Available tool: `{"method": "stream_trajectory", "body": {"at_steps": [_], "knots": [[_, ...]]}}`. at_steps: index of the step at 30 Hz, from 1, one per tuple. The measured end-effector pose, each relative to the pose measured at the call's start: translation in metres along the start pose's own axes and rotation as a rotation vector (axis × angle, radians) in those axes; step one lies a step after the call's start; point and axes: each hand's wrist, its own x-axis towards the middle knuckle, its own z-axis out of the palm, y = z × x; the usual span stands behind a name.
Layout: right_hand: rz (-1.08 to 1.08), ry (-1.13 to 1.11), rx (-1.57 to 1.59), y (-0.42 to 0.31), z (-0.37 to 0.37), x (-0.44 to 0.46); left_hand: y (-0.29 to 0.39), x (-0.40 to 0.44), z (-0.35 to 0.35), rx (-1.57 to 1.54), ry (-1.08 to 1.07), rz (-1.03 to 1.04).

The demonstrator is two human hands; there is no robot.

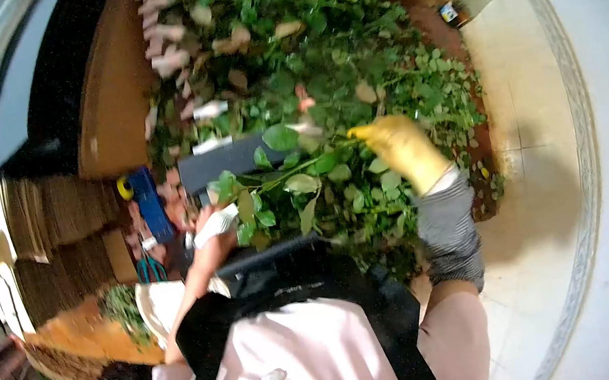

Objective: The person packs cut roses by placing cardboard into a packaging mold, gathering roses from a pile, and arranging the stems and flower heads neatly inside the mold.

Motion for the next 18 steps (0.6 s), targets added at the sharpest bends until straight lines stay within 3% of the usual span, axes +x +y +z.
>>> {"method": "stream_trajectory", "body": {"at_steps": [1, 2, 5, 7, 9, 10, 11, 13, 14, 18], "knots": [[0.015, 0.032, -0.170, 0.012, 0.041, -0.017, 0.014, 0.003, -0.013, 0.030, 0.000, -0.009], [0.214, -0.113, -0.156, 0.030, 0.082, -0.029, 0.019, 0.005, -0.016, 0.057, -0.024, -0.034], [0.299, -0.079, -0.286, 0.043, 0.167, -0.056, 0.025, 0.008, -0.024, 0.127, -0.058, 0.003], [0.359, -0.130, -0.338, 0.045, 0.171, -0.060, 0.022, 0.005, -0.023, 0.147, -0.063, 0.004], [0.302, 0.178, -0.017, 0.037, 0.162, -0.064, 0.014, 0.001, -0.018, 0.156, -0.098, -0.072], [0.214, 0.282, -0.094, 0.033, 0.159, -0.066, 0.009, -0.001, -0.016, 0.110, -0.059, -0.018], [0.219, 0.294, -0.090, 0.028, 0.163, -0.062, 0.018, 0.002, -0.021, 0.061, -0.024, 0.041], [0.242, 0.140, -0.376, 0.022, 0.170, -0.057, 0.018, 0.002, -0.021, 0.132, -0.046, 0.065], [0.326, 0.169, -0.164, 0.015, 0.179, -0.055, 0.018, 0.002, -0.023, 0.264, -0.054, 0.115], [0.276, 0.208, -0.244, 0.021, 0.189, -0.060, 0.032, 0.012, -0.034, 0.500, -0.020, 0.209]]}}
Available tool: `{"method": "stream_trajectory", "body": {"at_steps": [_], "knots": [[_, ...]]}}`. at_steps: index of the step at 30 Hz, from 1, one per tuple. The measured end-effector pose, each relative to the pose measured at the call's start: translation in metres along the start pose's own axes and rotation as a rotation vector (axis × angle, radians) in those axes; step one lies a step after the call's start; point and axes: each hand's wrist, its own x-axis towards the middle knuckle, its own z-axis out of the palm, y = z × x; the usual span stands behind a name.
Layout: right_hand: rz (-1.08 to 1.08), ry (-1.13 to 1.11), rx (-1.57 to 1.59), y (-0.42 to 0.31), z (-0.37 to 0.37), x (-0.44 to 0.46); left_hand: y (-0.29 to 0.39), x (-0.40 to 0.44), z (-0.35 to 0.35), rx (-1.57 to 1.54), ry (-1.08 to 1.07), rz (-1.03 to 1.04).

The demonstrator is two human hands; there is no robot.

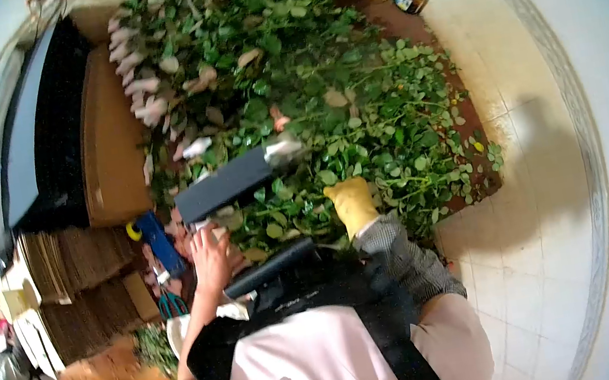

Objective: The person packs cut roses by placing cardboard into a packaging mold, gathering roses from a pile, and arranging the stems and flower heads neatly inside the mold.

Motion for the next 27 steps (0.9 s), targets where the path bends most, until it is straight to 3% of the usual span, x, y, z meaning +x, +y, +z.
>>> {"method": "stream_trajectory", "body": {"at_steps": [1, 4, 5, 7, 9, 10, 11, 13, 15, 17, 19, 21, 23, 25, 27], "knots": [[-0.075, 0.041, -0.126, -0.014, -0.029, 0.003, 0.001, 0.002, -0.003, 0.034, 0.063, 0.030], [0.016, 0.267, -0.107, -0.030, -0.049, 0.003, -0.004, 0.002, 0.003, -0.102, -0.037, -0.029], [0.095, 0.227, -0.045, -0.026, -0.029, -0.005, -0.005, 0.001, 0.005, -0.119, -0.062, -0.050], [-0.001, 0.096, 0.039, 0.013, 0.029, -0.019, -0.001, 0.000, 0.006, -0.110, -0.057, -0.065], [0.013, -0.155, 0.209, 0.012, -0.016, -0.008, -0.001, 0.002, 0.002, -0.140, -0.060, -0.068], [-0.006, -0.372, 0.487, 0.023, -0.045, 0.006, -0.005, 0.001, 0.006, -0.165, -0.057, -0.048], [0.039, -0.553, 0.568, 0.023, -0.076, 0.024, -0.010, 0.000, 0.011, -0.191, -0.052, -0.029], [-0.016, -0.549, 0.385, 0.025, -0.105, 0.058, -0.013, 0.001, 0.015, -0.235, -0.069, -0.053], [0.032, -0.416, 0.114, -0.007, -0.133, 0.106, -0.012, 0.002, 0.015, -0.282, -0.073, -0.085], [-0.144, 0.029, 0.167, -0.031, -0.127, 0.149, -0.012, -0.002, 0.022, -0.287, -0.076, -0.118], [-0.451, 0.370, 0.233, -0.039, -0.084, 0.216, -0.012, -0.005, 0.028, -0.296, -0.058, -0.113], [-0.401, 0.420, -0.012, -0.057, -0.067, 0.264, -0.008, -0.008, 0.026, -0.304, -0.055, -0.136], [-0.215, 0.465, -0.346, -0.066, -0.039, 0.310, -0.011, -0.012, 0.031, -0.332, -0.053, -0.154], [-0.067, 0.223, -0.284, -0.060, -0.012, 0.344, -0.014, -0.017, 0.041, -0.342, -0.035, -0.168], [-0.077, 0.146, -0.107, -0.069, -0.016, 0.369, -0.014, -0.018, 0.043, -0.351, 0.009, -0.144]]}}
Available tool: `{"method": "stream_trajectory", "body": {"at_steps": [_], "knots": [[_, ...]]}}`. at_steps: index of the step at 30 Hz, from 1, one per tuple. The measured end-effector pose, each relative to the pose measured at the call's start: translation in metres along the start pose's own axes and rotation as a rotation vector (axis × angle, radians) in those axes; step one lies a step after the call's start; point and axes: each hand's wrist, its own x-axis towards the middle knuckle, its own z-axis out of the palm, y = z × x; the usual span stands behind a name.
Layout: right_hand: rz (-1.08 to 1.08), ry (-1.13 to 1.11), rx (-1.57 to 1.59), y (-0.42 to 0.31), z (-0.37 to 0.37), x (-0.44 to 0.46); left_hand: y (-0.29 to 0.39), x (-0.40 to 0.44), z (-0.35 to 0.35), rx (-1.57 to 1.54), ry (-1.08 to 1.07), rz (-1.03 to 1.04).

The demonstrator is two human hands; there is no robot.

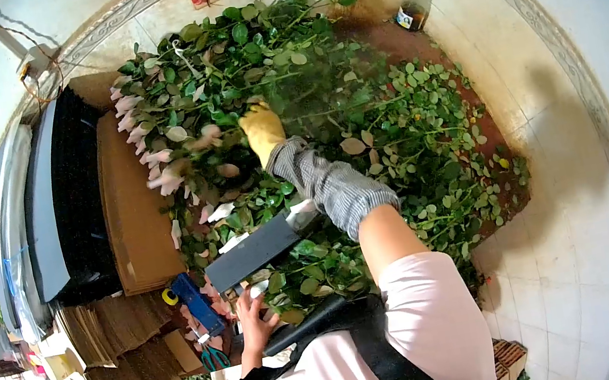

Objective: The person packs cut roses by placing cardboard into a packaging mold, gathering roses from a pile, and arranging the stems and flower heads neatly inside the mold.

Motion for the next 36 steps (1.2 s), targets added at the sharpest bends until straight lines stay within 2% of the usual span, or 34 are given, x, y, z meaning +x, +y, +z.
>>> {"method": "stream_trajectory", "body": {"at_steps": [1, 4, 6, 8, 9, 10, 12, 14, 16, 19, 20, 22, 25, 27, 28, 32, 34, 36], "knots": [[-0.169, 0.330, 0.046, -0.002, -0.015, -0.008, 0.001, -0.001, 0.001, -0.005, -0.014, -0.032], [-0.181, 0.703, -0.038, -0.015, -0.063, -0.016, 0.006, 0.001, -0.002, -0.002, 0.019, -0.019], [-0.085, 0.381, 0.084, 0.004, -0.082, -0.016, 0.008, 0.002, -0.004, 0.007, -0.014, -0.032], [-0.200, 0.467, -0.013, 0.028, -0.105, -0.035, -0.002, 0.000, 0.002, 0.012, 0.001, -0.004], [-0.255, 0.800, -0.046, 0.038, -0.105, -0.037, -0.004, 0.003, 0.005, 0.004, 0.013, 0.004], [-0.117, 0.584, -0.080, 0.036, -0.146, -0.059, -0.004, -0.001, 0.005, -0.004, 0.014, -0.001], [-0.187, 0.689, -0.079, 0.064, -0.172, -0.094, -0.001, -0.001, 0.004, 0.000, 0.017, -0.021], [-0.089, 0.605, -0.199, 0.076, -0.202, -0.133, 0.002, -0.001, 0.002, 0.012, 0.019, -0.001], [-0.041, 0.548, -0.226, 0.094, -0.215, -0.169, -0.002, -0.002, 0.005, 0.005, 0.024, -0.006], [-0.071, 0.438, -0.245, 0.153, -0.179, -0.214, -0.001, -0.001, 0.005, 0.011, 0.013, -0.011], [0.031, 0.237, -0.357, 0.187, -0.149, -0.231, -0.001, -0.001, 0.005, 0.014, 0.016, -0.014], [0.363, -0.113, -0.520, 0.184, -0.142, -0.259, -0.001, 0.001, 0.004, 0.018, 0.029, -0.015], [0.156, 0.212, -0.230, 0.174, -0.128, -0.256, 0.006, 0.001, 0.001, 0.034, 0.023, -0.014], [0.183, 0.083, 0.076, 0.149, -0.120, -0.237, 0.003, -0.002, 0.002, 0.028, 0.023, -0.007], [0.033, 0.209, 0.081, 0.127, -0.124, -0.221, 0.002, 0.000, 0.004, 0.017, 0.044, 0.002], [-0.255, 0.364, 0.254, 0.068, -0.092, -0.140, 0.004, 0.000, 0.002, 0.028, 0.040, 0.008], [-0.222, 0.384, 0.241, 0.039, -0.077, -0.099, 0.006, 0.001, 0.000, -0.001, 0.033, 0.001], [-0.076, 0.320, 0.020, 0.023, -0.046, -0.062, 0.006, 0.001, -0.001, -0.001, 0.028, -0.007]]}}
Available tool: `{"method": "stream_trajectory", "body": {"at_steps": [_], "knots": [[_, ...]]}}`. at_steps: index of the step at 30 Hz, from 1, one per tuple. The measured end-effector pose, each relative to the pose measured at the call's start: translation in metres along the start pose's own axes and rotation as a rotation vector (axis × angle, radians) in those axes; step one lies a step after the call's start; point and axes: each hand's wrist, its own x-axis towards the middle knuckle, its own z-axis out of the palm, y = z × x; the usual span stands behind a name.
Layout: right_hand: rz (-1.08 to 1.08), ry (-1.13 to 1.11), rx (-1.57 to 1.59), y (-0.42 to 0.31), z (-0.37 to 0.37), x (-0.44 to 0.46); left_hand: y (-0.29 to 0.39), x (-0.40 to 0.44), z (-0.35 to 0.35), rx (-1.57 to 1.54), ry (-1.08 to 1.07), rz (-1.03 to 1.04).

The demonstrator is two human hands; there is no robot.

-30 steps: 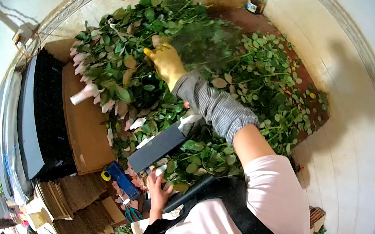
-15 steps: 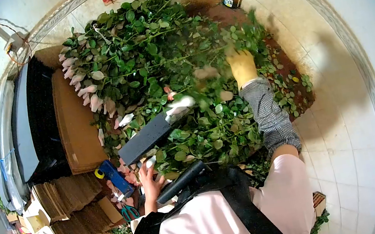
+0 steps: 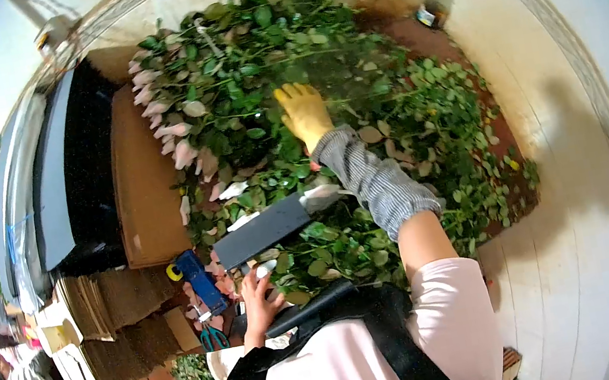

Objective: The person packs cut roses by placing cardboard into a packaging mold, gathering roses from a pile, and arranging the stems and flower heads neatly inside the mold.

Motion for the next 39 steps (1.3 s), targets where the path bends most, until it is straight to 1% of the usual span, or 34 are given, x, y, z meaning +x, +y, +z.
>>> {"method": "stream_trajectory", "body": {"at_steps": [1, 2, 3, 4, 6, 7, 8, 10, 11, 12, 13, 14, 15, 16, 17, 18, 20, 22, 23, 25, 27, 28, 29, 31, 32, 33, 34, 35, 36, 37, 38, 39], "knots": [[0.074, -0.100, -0.096, 0.002, 0.026, 0.008, -0.001, 0.001, 0.001, -0.001, -0.002, -0.002], [0.151, -0.201, -0.200, -0.002, 0.034, 0.017, 0.003, 0.002, -0.002, -0.009, 0.002, -0.005], [0.159, -0.351, -0.187, -0.005, 0.041, 0.026, 0.002, 0.001, -0.002, -0.008, -0.002, -0.009], [0.147, -0.354, -0.189, -0.006, 0.046, 0.030, 0.001, 0.001, -0.001, -0.010, -0.006, -0.012], [-0.055, -0.179, 0.191, -0.007, 0.055, 0.026, 0.002, 0.000, 0.000, -0.016, 0.004, -0.021], [-0.226, 0.118, 0.289, -0.005, 0.062, 0.019, 0.001, 0.000, 0.001, -0.044, 0.016, -0.027], [-0.264, 0.215, 0.698, -0.015, 0.045, 0.002, 0.003, 0.001, 0.000, -0.035, 0.009, -0.030], [-0.336, 0.105, 0.619, -0.012, -0.017, -0.023, 0.004, 0.001, 0.000, -0.012, 0.015, -0.013], [-0.104, -0.112, 0.812, -0.005, -0.033, -0.033, 0.005, 0.002, -0.002, -0.013, 0.002, -0.021], [0.208, -0.293, 1.020, 0.002, -0.049, -0.043, 0.002, 0.001, 0.000, -0.033, 0.027, -0.001], [0.527, -0.401, 1.155, 0.009, -0.066, -0.054, -0.001, -0.001, 0.001, -0.029, 0.016, -0.006], [0.641, -0.279, 1.350, 0.011, -0.099, -0.062, -0.002, 0.000, 0.002, -0.028, 0.014, -0.013], [0.504, -0.172, 1.126, 0.027, -0.109, -0.080, 0.002, 0.001, 0.000, -0.036, 0.023, -0.020], [0.312, -0.129, 0.846, 0.038, -0.127, -0.093, 0.000, 0.001, 0.002, -0.052, 0.042, -0.007], [0.155, -0.044, 0.548, 0.048, -0.144, -0.106, 0.002, 0.002, 0.001, -0.052, 0.041, -0.013], [-0.054, -0.010, 0.196, 0.045, -0.174, -0.110, 0.004, 0.002, -0.001, -0.048, 0.042, -0.014], [0.148, -0.131, 0.287, 0.022, -0.222, -0.123, 0.002, 0.004, 0.002, -0.031, 0.089, 0.000], [0.112, -0.174, 0.134, 0.029, -0.235, -0.146, -0.001, 0.001, 0.003, -0.033, 0.073, 0.016], [0.131, -0.154, 0.394, 0.038, -0.232, -0.160, -0.003, 0.001, 0.005, -0.029, 0.072, 0.020], [0.030, -0.235, 0.695, 0.047, -0.220, -0.173, -0.006, 0.001, 0.008, -0.028, 0.089, 0.026], [0.314, -0.341, 1.166, 0.030, -0.217, -0.190, -0.006, 0.000, 0.009, -0.044, 0.087, 0.029], [0.256, -0.334, 0.886, 0.017, -0.208, -0.192, -0.008, 0.000, 0.010, -0.018, 0.096, 0.061], [0.257, -0.295, 0.972, 0.014, -0.183, -0.204, -0.008, 0.000, 0.009, -0.013, 0.084, 0.044], [0.381, -0.298, 1.138, 0.011, -0.134, -0.235, -0.011, -0.002, 0.013, -0.017, 0.070, 0.003], [0.496, -0.342, 1.223, 0.009, -0.116, -0.248, -0.015, -0.003, 0.016, 0.011, 0.117, 0.057], [0.335, -0.452, 0.867, 0.010, -0.089, -0.266, -0.014, -0.002, 0.014, -0.013, 0.083, 0.046], [0.163, -0.451, 0.587, 0.009, -0.074, -0.277, -0.013, -0.001, 0.011, -0.035, 0.050, 0.032], [0.005, -0.414, 0.302, 0.007, -0.060, -0.288, -0.022, -0.002, 0.019, 0.000, 0.101, 0.058], [-0.171, -0.269, 0.091, 0.003, -0.058, -0.290, -0.020, -0.002, 0.017, 0.005, 0.064, 0.016], [-0.111, -0.380, 0.056, 0.005, -0.058, -0.288, -0.021, -0.001, 0.018, -0.011, 0.061, 0.026], [-0.105, -0.297, 0.179, 0.019, -0.040, -0.300, -0.023, 0.000, 0.018, -0.024, 0.058, 0.032], [0.461, -0.435, 0.546, 0.010, -0.046, -0.285, -0.024, -0.001, 0.017, -0.016, 0.037, 0.055]]}}
